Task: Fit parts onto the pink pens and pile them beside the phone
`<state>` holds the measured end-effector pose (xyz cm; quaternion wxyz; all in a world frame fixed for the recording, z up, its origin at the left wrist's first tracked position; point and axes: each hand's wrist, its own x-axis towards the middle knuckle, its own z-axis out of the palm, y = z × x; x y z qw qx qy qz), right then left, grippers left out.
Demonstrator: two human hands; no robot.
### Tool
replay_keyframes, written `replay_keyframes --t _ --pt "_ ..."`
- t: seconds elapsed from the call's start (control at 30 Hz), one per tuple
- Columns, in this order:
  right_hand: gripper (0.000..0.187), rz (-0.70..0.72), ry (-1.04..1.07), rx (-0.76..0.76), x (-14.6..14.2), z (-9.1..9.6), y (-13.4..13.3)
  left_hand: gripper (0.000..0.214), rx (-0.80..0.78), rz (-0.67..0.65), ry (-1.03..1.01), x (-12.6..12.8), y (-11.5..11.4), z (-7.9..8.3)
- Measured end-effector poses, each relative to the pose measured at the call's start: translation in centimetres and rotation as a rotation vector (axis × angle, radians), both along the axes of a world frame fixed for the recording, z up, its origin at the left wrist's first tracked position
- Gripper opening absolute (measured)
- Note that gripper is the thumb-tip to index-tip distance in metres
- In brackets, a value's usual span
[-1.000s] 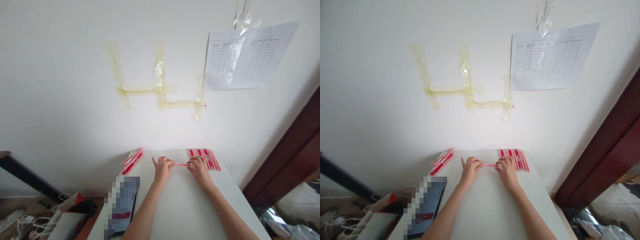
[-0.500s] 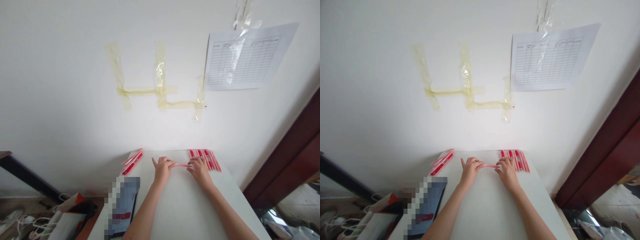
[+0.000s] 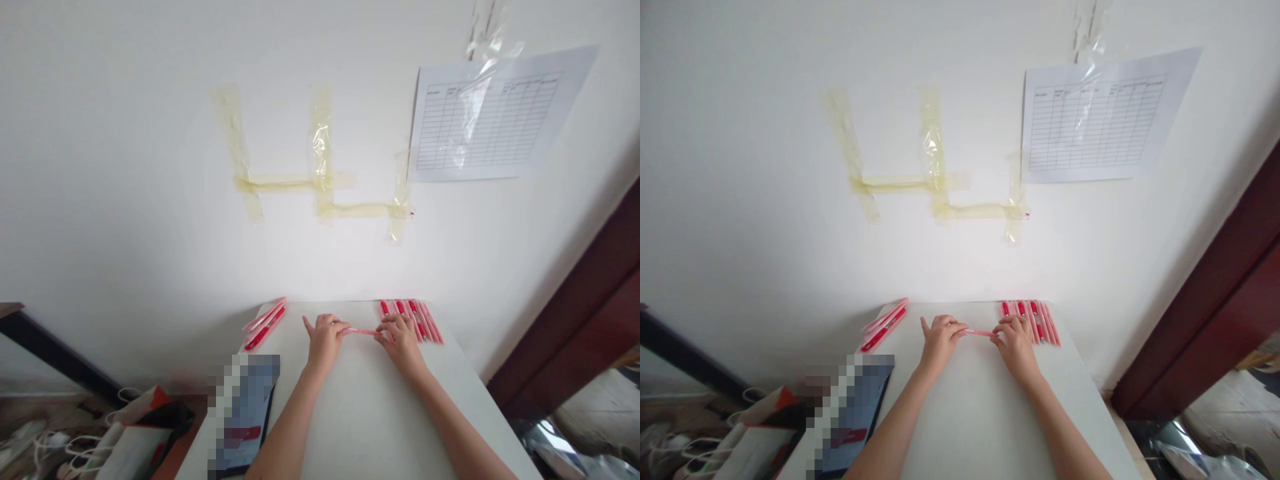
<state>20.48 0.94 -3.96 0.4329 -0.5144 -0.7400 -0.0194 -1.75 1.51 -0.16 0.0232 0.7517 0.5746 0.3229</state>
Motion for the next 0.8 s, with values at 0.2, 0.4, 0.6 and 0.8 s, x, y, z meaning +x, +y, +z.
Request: replay_keyframes --t 0.2,0.4,0.6,0.8 --pt "0.022 -0.030 -0.020 -0.016 0.08 -0.15 -0.02 0.012 -0.007 -0.001 0.008 -0.02 -0.09 0.10" --pt "0.023 -0.014 -0.009 -0.010 0.16 0.03 0.08 0.012 -0.037 0.013 0.012 -0.04 -0.04 0.18" --pt "0.018 -0.043 0.020 0.012 0.62 0.09 0.33 0.012 -0.034 0.033 -0.012 -0.29 0.17 -0.01" --pt "0.019 -0.034 0.060 0.014 0.85 0.30 0.24 0.014 -0.042 0.055 -0.011 -0.33 0.19 -0.14"
